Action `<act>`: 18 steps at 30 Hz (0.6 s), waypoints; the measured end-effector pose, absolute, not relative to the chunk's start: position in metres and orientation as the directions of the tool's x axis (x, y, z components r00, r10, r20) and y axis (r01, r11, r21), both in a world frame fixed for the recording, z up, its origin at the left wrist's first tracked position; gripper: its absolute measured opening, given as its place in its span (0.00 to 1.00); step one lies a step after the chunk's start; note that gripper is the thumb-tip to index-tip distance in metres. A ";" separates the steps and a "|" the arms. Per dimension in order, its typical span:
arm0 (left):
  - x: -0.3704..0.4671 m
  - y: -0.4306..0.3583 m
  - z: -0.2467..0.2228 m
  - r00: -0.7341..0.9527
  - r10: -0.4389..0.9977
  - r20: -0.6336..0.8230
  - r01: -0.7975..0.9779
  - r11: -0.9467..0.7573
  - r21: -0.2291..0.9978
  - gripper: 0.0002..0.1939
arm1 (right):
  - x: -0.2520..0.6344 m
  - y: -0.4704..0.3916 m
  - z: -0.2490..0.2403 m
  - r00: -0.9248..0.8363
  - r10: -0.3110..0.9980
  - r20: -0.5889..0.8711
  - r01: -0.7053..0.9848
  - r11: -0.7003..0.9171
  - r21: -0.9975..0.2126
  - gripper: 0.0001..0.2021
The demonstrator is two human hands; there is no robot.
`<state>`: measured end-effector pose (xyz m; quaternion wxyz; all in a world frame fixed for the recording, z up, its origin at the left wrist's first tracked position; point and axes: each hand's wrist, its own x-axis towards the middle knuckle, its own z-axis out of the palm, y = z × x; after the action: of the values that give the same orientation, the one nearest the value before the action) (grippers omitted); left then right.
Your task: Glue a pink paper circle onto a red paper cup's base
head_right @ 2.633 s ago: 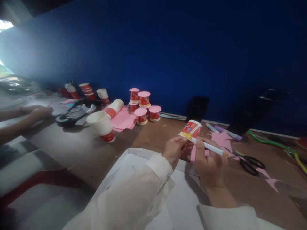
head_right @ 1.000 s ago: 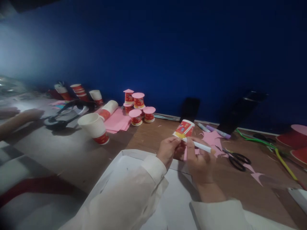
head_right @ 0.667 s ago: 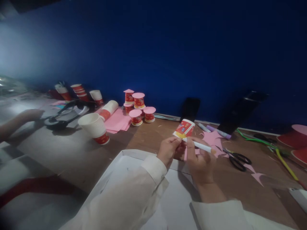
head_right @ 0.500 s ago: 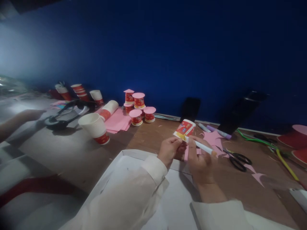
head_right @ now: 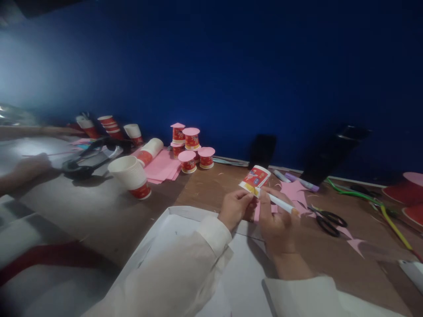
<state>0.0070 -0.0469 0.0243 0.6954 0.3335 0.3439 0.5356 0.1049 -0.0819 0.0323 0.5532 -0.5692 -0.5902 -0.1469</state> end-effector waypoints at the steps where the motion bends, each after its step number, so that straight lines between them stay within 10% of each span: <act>1: 0.007 -0.047 0.025 0.184 0.976 -0.116 -0.503 0.195 0.842 0.12 | 0.106 -0.082 0.032 0.256 0.512 0.820 0.831 0.317 -0.457 0.14; 18: 0.004 -0.052 0.034 0.125 0.989 -0.075 -0.323 0.112 0.940 0.09 | 0.107 -0.082 0.027 0.263 0.527 0.808 0.838 0.290 -0.462 0.15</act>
<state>0.0035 -0.0515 0.0339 0.6267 0.4122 0.4041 0.5235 0.1074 -0.0817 0.0267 0.5449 -0.5785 -0.5899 -0.1431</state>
